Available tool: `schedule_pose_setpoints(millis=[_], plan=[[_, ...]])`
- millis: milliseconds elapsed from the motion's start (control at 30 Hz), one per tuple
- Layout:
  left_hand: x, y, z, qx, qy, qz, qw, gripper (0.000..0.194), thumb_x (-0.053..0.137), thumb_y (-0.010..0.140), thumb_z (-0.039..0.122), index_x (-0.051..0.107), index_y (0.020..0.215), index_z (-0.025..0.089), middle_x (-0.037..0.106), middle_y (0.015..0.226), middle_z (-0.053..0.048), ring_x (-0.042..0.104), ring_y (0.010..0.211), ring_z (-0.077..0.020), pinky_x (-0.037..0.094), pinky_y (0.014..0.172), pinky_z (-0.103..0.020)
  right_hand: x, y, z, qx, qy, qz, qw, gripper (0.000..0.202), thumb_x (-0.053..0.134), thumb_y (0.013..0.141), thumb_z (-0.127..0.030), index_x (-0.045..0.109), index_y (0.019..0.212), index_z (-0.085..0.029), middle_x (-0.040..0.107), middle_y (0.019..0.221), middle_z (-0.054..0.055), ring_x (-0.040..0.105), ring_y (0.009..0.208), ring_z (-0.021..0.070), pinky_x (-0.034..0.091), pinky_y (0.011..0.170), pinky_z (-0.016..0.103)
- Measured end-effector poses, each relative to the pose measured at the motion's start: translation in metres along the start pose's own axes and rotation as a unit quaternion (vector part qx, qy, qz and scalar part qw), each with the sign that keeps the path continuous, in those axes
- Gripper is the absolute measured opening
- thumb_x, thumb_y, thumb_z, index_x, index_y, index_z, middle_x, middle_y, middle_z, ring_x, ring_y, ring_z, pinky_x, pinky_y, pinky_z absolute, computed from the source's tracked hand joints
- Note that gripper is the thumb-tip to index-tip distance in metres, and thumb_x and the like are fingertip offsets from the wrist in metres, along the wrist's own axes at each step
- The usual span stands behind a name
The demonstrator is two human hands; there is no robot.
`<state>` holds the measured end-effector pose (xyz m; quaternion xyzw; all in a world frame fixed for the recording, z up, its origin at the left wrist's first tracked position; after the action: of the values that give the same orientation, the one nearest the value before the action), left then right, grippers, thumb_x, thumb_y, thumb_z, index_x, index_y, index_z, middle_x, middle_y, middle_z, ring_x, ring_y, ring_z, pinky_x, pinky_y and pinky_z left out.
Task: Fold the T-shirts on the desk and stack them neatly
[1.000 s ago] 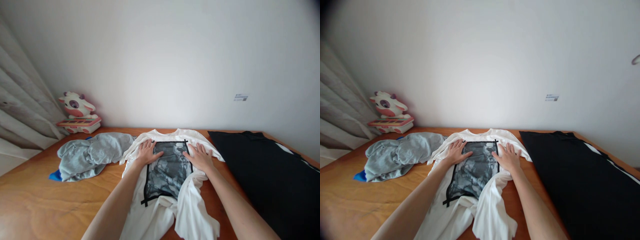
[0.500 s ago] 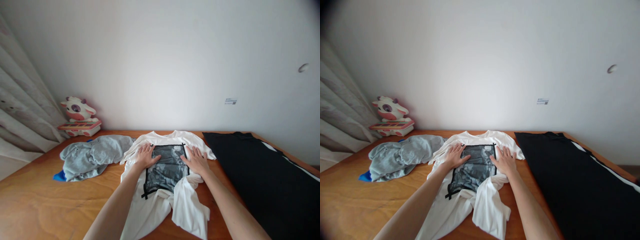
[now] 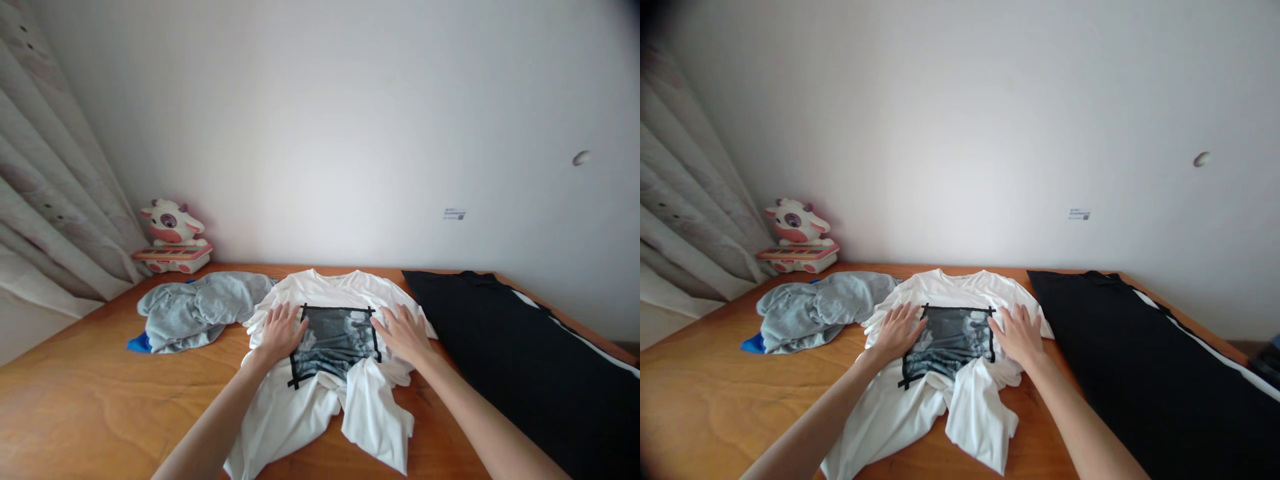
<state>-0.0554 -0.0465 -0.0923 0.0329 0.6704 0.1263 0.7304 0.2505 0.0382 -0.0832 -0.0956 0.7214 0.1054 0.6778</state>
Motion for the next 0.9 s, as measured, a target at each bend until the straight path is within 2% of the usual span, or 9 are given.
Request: schedule_pose_setpoints(millis=[100,167,333,433,533,633,700,800,900], plan=[[0.004,-0.003,-0.018,-0.013,0.005,-0.006,1.000,0.057,0.045,0.101,0.052,0.051,0.149,0.021,0.045,0.158,-0.019,0.032,0.152,-0.0367,0.023,0.123,-0.061,0.020,-0.002,0.016,0.048,-0.015,-0.014,0.999,0.065,0.028,0.102,-0.061,0.039,0.158,-0.028,0.038,0.163,0.017,0.030,0.151,0.0403,0.023,0.115,0.066],[0.003,-0.005,-0.030,-0.021,0.012,-0.005,1.000,0.059,0.047,0.100,0.053,0.051,0.148,0.020,0.044,0.159,-0.020,0.033,0.151,-0.0372,0.026,0.122,-0.060,0.026,-0.002,0.024,0.048,-0.014,-0.004,0.999,0.064,0.028,0.103,-0.060,0.037,0.158,-0.029,0.038,0.163,0.016,0.032,0.150,0.0389,0.026,0.116,0.064],[-0.003,-0.011,-0.045,0.001,0.019,0.038,0.999,0.057,0.049,0.098,0.051,0.059,0.140,0.014,0.048,0.155,-0.021,0.044,0.144,-0.0384,0.035,0.119,-0.053,0.003,-0.002,0.059,0.083,-0.023,0.111,0.990,0.054,0.028,0.104,-0.040,0.054,0.145,-0.015,0.055,0.144,0.021,0.057,0.126,0.0350,0.046,0.099,0.048],[-0.002,-0.018,-0.046,0.013,0.006,0.059,0.998,0.057,0.053,0.095,0.054,0.062,0.136,0.016,0.052,0.152,-0.020,0.047,0.141,-0.0396,0.035,0.119,-0.056,-0.003,0.002,0.089,0.151,-0.006,0.098,0.984,0.052,0.036,0.101,-0.040,0.063,0.132,-0.008,0.061,0.127,0.026,0.060,0.117,0.0398,0.050,0.089,0.049],[-0.008,-0.023,-0.044,0.032,-0.015,0.090,0.995,0.050,0.055,0.095,0.052,0.065,0.129,0.018,0.058,0.146,-0.018,0.053,0.136,-0.0365,0.039,0.117,-0.054,-0.001,0.008,0.106,0.181,0.025,0.069,0.981,0.050,0.047,0.097,-0.046,0.070,0.124,-0.012,0.064,0.120,0.026,0.063,0.112,0.0411,0.052,0.083,0.047],[-0.024,-0.019,-0.048,0.032,-0.042,0.130,0.990,0.040,0.049,0.098,0.047,0.067,0.122,0.020,0.063,0.140,-0.014,0.059,0.128,-0.0318,0.046,0.110,-0.049,-0.001,0.015,0.105,0.157,0.041,0.065,0.985,0.036,0.050,0.096,-0.038,0.073,0.118,-0.022,0.067,0.119,0.019,0.065,0.112,0.0364,0.052,0.083,0.042],[-0.034,-0.010,-0.058,0.014,-0.038,0.145,0.989,0.038,0.045,0.100,0.044,0.066,0.122,0.021,0.062,0.142,-0.013,0.057,0.131,-0.0314,0.046,0.110,-0.049,0.001,0.019,0.101,0.137,0.052,0.062,0.987,0.032,0.048,0.097,-0.031,0.073,0.115,-0.022,0.070,0.116,0.016,0.067,0.110,0.0317,0.052,0.085,0.038],[-0.039,0.011,-0.081,-0.021,-0.014,0.121,0.992,0.045,0.042,0.102,0.043,0.059,0.138,0.022,0.053,0.154,-0.013,0.045,0.144,-0.0337,0.038,0.117,-0.054,0.006,0.023,0.098,0.135,0.072,0.057,0.986,0.036,0.044,0.099,-0.031,0.066,0.123,-0.017,0.071,0.117,0.016,0.070,0.107,0.0291,0.051,0.084,0.036],[-0.028,0.026,-0.111,-0.066,-0.006,0.033,0.997,0.055,0.039,0.103,0.049,0.050,0.149,0.021,0.048,0.158,-0.014,0.041,0.148,-0.0334,0.033,0.120,-0.054,0.012,0.028,0.103,0.156,0.091,0.046,0.983,0.045,0.049,0.098,-0.037,0.060,0.132,-0.011,0.071,0.122,0.021,0.071,0.107,0.0319,0.052,0.082,0.037]])
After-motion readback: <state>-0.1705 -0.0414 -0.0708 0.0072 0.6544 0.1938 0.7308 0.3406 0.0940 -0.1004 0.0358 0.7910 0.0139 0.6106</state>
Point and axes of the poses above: each hand's wrist, its own y-axis towards the middle knuckle, its own x-axis out of the palm, z = x × y, the point moved 8 cm from there along y, towards the middle knuckle
